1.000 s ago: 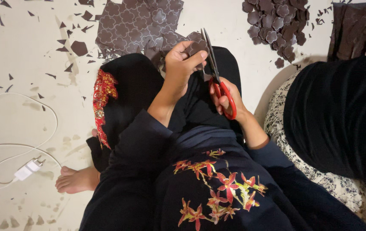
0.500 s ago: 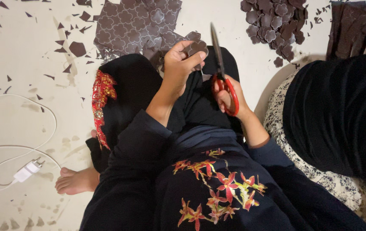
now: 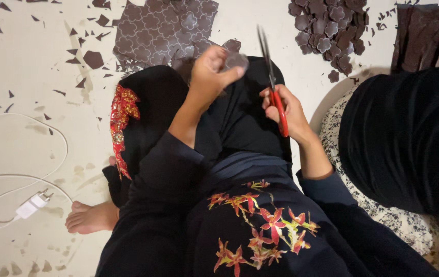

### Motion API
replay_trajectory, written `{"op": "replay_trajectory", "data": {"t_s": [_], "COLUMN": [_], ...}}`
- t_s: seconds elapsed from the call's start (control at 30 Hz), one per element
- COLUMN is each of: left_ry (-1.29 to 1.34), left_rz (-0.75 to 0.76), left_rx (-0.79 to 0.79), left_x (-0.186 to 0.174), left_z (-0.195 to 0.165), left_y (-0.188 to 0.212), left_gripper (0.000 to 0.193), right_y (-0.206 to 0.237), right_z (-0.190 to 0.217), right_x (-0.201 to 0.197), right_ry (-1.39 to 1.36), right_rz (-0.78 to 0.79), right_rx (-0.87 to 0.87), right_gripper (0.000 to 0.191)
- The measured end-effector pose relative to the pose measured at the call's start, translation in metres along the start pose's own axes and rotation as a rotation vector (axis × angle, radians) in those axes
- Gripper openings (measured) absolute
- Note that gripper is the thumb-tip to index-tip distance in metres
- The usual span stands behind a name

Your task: The person sits on the floor and uses red-handled scissors to cut a dark patterned fabric into small shapes. The person repeatedly picks up pieces of fabric, cuts them, and places the cut pieces on the floor.

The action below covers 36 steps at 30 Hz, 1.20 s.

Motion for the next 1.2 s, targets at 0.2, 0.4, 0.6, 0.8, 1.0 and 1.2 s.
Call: {"op": "replay_trajectory", "data": {"t_s": [0.2, 0.4, 0.6, 0.8, 1.0, 1.2], "left_ry": [-0.148, -0.373, -0.493, 0.071, 0.293, 0.278], "left_rz": [0.357, -0.008, 0.148, -0.004, -0.191, -0.265], "left_rx": [-0.176, 0.110, -0.266, -0.236, -0.154, -0.048], "left_x": [0.005, 0.022, 0.027, 0.032, 0.011, 0.012], "left_z": [0.005, 0.004, 0.006, 0.031, 0.029, 0.007], "left_y": [0.011, 0.015, 0.019, 0.011, 0.002, 0.003], "left_gripper": [0.036, 0.025, 0.036, 0.020, 0.013, 0.014], "right_y": [-0.017, -0.026, -0.036, -0.035, -0.032, -0.016], "right_z": [-0.007, -0.003, 0.005, 0.003, 0.009, 0.032], "right_x": [0.012, 0.011, 0.008, 0.019, 0.021, 0.021], "right_ry": [-0.021, -0.052, -0.079, -0.086, -0.059, 0.186], "right_rz": [-0.235, -0.449, -0.572, -0.396, -0.161, 0.074], "right_rx": [0.110, 0.044, -0.017, 0.031, 0.063, 0.007], "right_gripper": [0.028, 0.025, 0.026, 0.030, 0.054, 0.080]}}
Point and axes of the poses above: each hand's wrist, its own y-axis away from the middle knuckle, its own x-axis out of the palm, z = x × y, the point moved 1 cm from there along -y, towards the middle knuckle, and after that the axes turned 5 degrees about y, right-handed, at the moved point
